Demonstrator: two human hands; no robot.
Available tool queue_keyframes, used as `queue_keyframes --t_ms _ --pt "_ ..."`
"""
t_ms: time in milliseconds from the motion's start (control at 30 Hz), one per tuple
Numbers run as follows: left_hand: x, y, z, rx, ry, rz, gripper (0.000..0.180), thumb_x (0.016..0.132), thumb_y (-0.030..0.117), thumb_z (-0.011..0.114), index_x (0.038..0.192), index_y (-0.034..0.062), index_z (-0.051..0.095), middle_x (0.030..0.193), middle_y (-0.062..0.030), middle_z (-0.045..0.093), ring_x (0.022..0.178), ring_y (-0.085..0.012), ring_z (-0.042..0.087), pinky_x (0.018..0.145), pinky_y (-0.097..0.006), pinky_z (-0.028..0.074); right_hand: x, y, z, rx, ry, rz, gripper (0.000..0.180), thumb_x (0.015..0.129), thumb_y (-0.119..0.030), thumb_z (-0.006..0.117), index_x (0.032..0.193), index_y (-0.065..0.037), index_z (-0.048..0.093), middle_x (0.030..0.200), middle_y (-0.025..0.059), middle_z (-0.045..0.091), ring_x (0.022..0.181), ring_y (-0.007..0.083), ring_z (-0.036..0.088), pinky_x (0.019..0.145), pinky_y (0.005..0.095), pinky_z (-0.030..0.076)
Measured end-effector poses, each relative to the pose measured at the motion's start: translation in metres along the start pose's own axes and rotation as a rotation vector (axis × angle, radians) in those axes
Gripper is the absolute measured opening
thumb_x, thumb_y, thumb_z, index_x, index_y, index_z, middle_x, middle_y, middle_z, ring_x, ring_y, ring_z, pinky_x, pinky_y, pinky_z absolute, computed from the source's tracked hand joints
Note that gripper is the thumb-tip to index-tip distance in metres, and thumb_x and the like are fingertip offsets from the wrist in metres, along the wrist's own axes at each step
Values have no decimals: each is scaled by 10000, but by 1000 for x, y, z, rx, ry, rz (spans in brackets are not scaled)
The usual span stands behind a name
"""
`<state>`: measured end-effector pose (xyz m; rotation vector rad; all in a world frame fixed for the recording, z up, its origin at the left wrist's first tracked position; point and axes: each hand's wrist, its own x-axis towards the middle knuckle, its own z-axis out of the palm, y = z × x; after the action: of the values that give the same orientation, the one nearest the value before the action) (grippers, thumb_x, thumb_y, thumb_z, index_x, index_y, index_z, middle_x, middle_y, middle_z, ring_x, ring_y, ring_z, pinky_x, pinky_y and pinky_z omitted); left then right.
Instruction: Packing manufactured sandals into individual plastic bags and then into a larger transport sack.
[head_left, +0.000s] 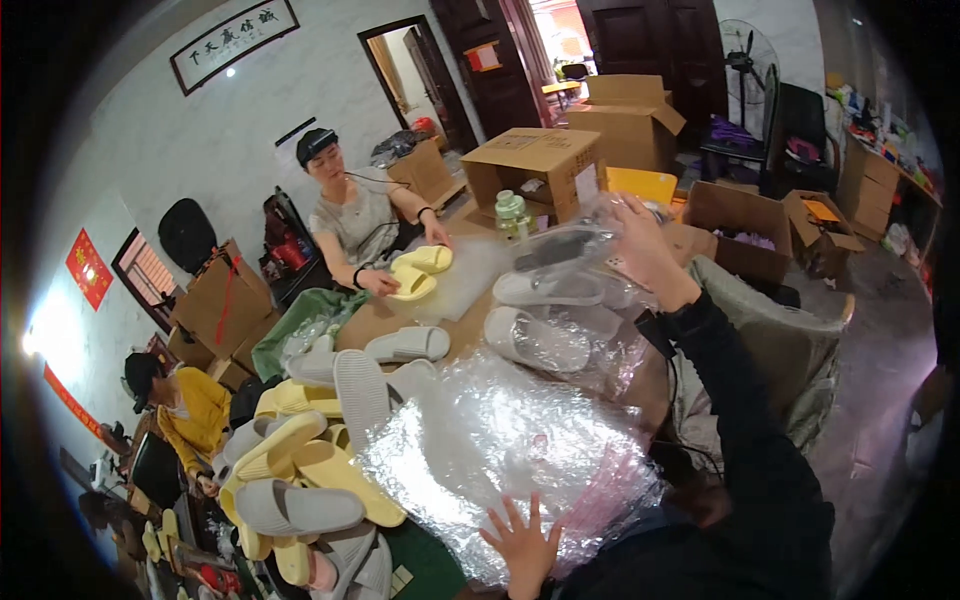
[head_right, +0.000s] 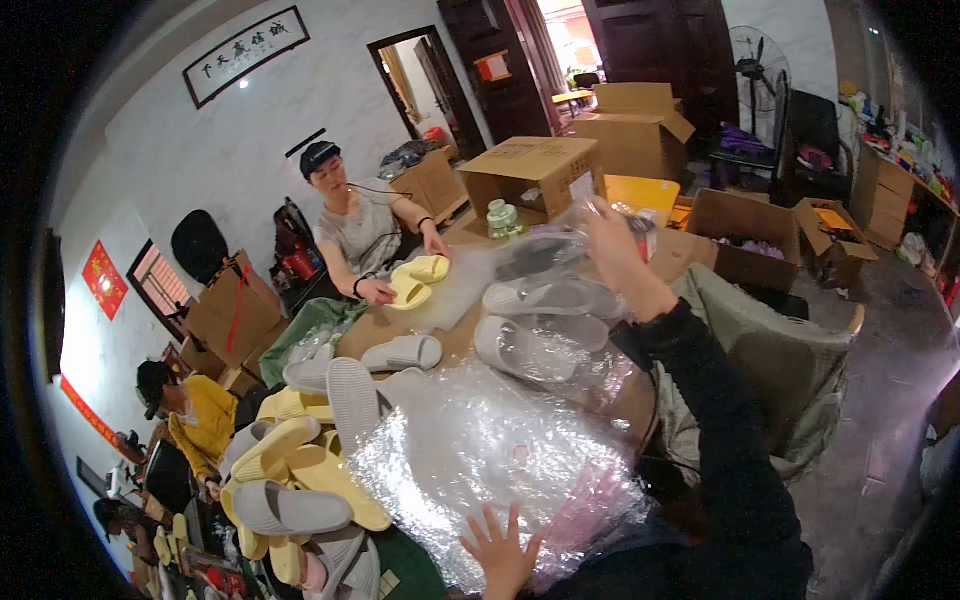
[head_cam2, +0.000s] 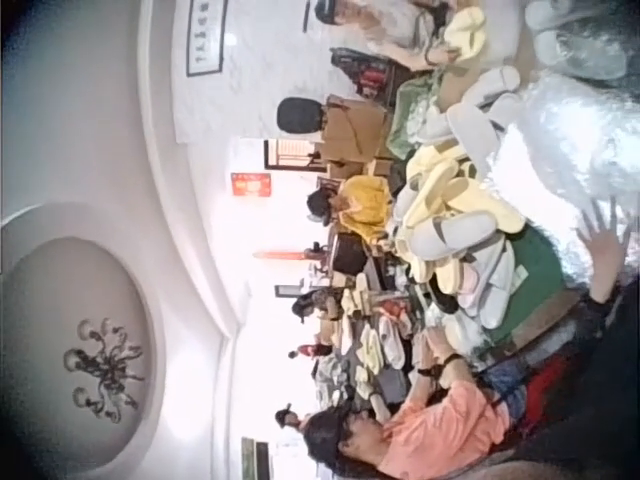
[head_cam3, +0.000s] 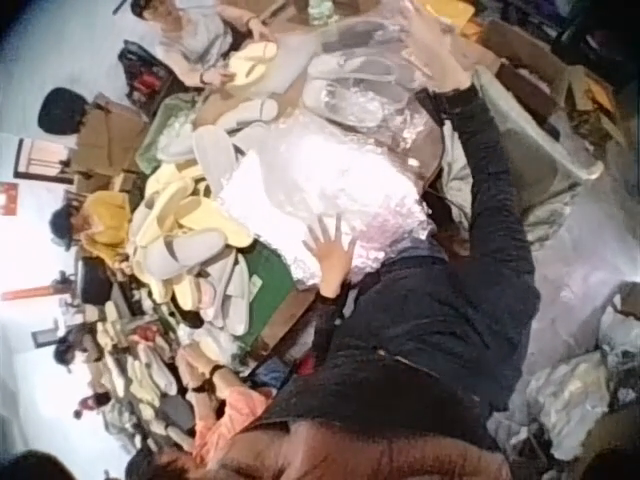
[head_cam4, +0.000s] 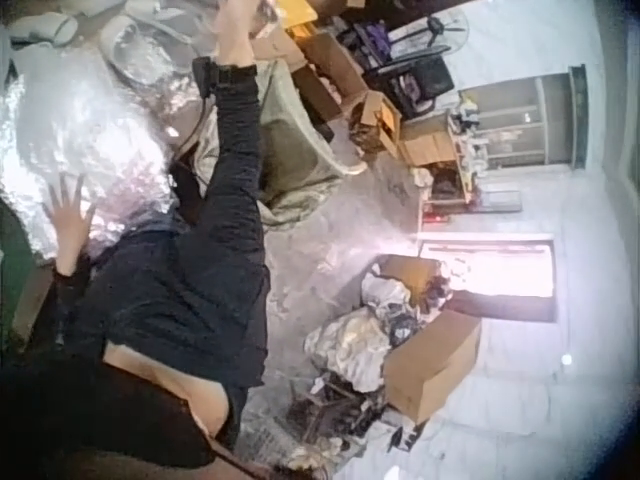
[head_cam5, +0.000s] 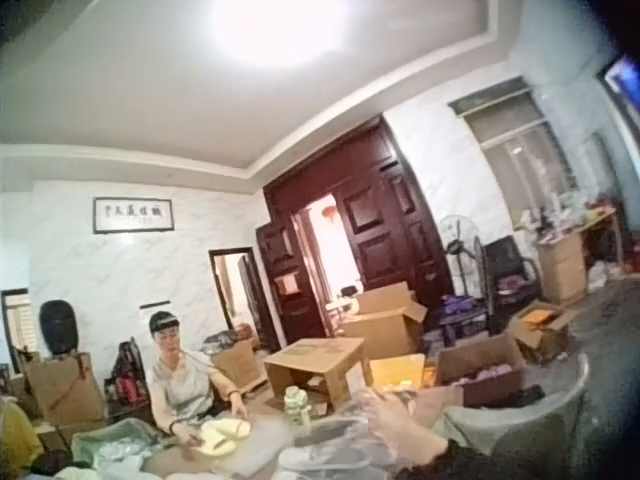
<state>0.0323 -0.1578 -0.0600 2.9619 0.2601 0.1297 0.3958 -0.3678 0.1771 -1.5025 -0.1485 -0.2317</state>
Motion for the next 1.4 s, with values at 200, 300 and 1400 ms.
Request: queue_keyframes --t_ms 200,300,1400 --pt "1 3 3 0 -12 -15 710 835 598 523 1438 264 352 1494 -277 179 1339 -563 121 980 -762 73 14 -16 -7 -373 -255 -893 347 930 -27 438 1209 -164 590 1060 53 633 954 159 596 821 308 475" --pt "1 11 -7 153 -7 -6 674 867 528 528 1443 230 345 1473 -246 256 1319 -496 233 990 -705 175 1 -19 11 176 -357 -432 297 865 15 509 1098 -110 644 993 94 642 904 191 601 771 318 484" --pt "7 10 -1 89 -91 -34 735 833 579 531 1454 247 321 1509 -260 150 1348 -541 123 1006 -731 91 4 110 -21 -29 -336 197 299 839 -154 595 1098 -4 606 913 18 631 780 107 555 639 262 438"
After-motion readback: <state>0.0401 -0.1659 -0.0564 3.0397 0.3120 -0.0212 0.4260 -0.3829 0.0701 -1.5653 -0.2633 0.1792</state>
